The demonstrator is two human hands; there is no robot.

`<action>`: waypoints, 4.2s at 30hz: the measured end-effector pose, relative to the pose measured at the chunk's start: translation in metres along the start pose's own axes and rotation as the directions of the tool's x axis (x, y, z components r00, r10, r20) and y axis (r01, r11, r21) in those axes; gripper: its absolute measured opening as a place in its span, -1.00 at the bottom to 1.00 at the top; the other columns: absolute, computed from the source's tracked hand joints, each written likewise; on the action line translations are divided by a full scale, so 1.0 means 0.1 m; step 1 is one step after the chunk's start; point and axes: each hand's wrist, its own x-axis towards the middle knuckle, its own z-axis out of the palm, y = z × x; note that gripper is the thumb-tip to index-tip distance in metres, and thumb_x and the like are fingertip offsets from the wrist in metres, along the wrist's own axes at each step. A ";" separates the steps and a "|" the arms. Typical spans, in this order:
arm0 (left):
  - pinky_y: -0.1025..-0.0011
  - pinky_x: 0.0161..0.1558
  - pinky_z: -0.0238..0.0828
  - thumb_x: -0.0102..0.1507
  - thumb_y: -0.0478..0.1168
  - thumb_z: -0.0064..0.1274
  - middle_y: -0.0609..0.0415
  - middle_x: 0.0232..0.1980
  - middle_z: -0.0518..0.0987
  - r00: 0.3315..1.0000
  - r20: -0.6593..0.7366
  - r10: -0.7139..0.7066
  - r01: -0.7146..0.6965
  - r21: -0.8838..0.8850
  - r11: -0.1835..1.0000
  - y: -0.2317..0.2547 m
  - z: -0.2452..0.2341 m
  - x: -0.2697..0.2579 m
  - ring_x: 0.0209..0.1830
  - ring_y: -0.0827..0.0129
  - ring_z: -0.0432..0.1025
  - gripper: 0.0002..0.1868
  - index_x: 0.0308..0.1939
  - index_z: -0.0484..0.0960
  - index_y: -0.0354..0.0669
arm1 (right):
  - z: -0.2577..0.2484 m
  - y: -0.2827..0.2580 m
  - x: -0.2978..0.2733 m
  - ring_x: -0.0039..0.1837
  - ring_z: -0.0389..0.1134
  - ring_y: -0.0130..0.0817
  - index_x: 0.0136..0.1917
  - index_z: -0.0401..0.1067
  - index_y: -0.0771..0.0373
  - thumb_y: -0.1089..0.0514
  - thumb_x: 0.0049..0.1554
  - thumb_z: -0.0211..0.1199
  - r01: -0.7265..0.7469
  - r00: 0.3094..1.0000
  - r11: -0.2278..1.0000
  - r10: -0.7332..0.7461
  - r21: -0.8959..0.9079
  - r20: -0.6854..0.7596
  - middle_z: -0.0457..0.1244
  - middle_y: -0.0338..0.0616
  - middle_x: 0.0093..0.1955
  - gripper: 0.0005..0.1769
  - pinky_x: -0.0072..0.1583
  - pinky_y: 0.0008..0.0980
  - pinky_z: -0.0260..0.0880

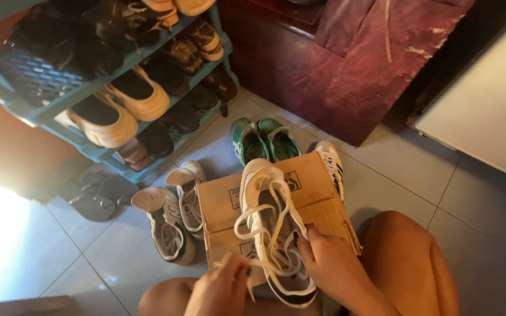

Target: The person sits on the floor and repeatedly removes and re-laces the laces of a white sneaker placed on a cardboard box. The hands pull the laces out of the eyelets, then thread them back through in a crisscross pattern, repeating this cycle multiple times.

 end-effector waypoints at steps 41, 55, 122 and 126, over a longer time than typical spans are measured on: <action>-0.15 0.37 0.12 0.07 -0.03 0.17 -0.07 0.21 0.59 0.662 -0.591 0.462 -0.263 0.394 0.881 0.22 1.68 0.92 0.37 -0.06 0.34 -0.43 0.11 0.61 -0.25 | 0.24 3.42 1.87 -0.04 0.40 0.26 0.00 0.39 0.40 -0.05 0.16 0.19 -0.323 0.864 0.924 0.200 -0.205 -0.462 0.35 0.31 -0.14 -0.58 0.06 0.08 0.40; -0.12 0.35 0.09 0.19 -0.11 0.13 -0.15 0.27 0.52 0.672 -0.545 0.501 -0.376 0.331 0.865 0.49 1.33 0.73 0.36 -0.11 0.31 -0.48 0.15 0.56 -0.36 | 0.73 2.49 1.47 0.16 0.41 0.02 0.04 0.53 0.25 0.08 0.14 0.27 0.024 0.997 0.988 -0.013 -0.154 0.073 0.40 0.09 0.06 -0.74 0.16 -0.20 0.41; 0.01 0.32 0.14 0.09 -0.39 0.15 -0.10 0.25 0.47 0.798 -0.441 0.411 -0.437 0.047 0.898 0.44 0.22 0.27 0.41 -0.10 0.23 -0.19 0.45 0.31 -0.13 | -0.58 -0.06 0.39 0.02 0.31 -0.25 -0.01 0.50 0.41 0.12 0.25 0.10 0.305 0.915 0.427 -0.380 0.851 -0.138 0.29 -0.03 -0.07 -0.70 0.14 -0.30 0.31; 0.02 0.31 0.17 0.15 -0.32 0.18 -0.09 0.22 0.51 0.785 -0.458 0.416 -0.445 0.049 0.894 0.45 0.19 0.26 0.38 -0.09 0.27 -0.26 0.43 0.35 -0.11 | -0.36 -0.24 0.38 -0.05 0.39 -0.37 0.03 0.55 0.29 0.28 0.05 0.29 0.517 0.855 0.794 -0.464 0.318 -0.232 0.32 -0.18 -0.08 -0.76 0.01 -0.37 0.40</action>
